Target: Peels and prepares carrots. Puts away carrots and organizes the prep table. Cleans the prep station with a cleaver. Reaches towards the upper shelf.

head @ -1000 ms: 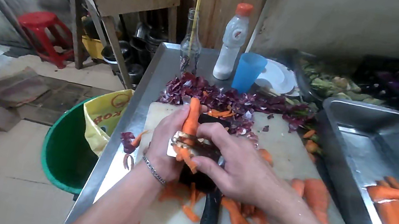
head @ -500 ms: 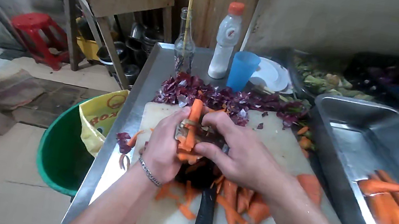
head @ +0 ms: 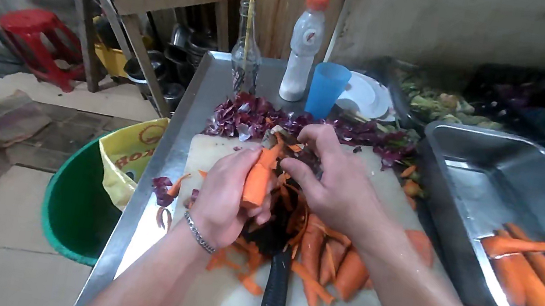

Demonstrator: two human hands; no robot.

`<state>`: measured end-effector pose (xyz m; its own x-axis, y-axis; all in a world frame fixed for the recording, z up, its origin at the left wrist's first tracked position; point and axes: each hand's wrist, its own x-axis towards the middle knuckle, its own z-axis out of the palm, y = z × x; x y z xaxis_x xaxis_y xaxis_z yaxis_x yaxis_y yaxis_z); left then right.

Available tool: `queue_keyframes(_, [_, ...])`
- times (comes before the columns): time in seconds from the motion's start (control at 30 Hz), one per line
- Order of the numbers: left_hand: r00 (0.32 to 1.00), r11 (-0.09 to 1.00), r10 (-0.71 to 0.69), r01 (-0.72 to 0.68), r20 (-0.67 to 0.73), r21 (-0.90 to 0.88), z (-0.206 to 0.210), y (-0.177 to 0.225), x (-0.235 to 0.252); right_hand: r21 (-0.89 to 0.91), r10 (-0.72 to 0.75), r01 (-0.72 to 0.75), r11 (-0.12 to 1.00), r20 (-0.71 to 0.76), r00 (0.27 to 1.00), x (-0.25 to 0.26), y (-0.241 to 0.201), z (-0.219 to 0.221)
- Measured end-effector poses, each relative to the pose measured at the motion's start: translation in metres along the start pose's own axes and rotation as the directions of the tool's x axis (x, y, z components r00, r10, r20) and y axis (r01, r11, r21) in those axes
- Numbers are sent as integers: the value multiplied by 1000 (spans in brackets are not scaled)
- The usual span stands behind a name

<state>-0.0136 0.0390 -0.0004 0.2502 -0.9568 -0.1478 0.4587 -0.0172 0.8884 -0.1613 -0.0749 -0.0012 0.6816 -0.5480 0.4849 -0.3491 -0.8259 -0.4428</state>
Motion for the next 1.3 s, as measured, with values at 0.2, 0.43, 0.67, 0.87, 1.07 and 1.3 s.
queue_keyframes(0.2, [998,999,42,-43,42,8,-2,0,-3,138,174,-173,975,5,985,2,6,-17])
queue_keyframes(0.43, [995,995,94,-94,-21,-27,-9,0,1,312,-230,154,938,226,946,-9,-20,-3])
queue_keyframes(0.67, [1000,1000,6,-6,23,-6,1,-1,-2,135,-117,101,986,117,986,-4,1,-5])
queue_keyframes(0.87, [997,999,38,-40,62,32,0,-2,-3,5,2,-2,1000,17,1000,2,6,-6])
queue_keyframes(1.07, [996,999,15,-18,87,29,-1,0,-2,212,260,-260,942,30,965,5,11,-25])
queue_keyframes(1.3, [986,999,22,-26,-165,-21,-7,3,5,209,-93,52,977,194,977,-14,-29,-8])
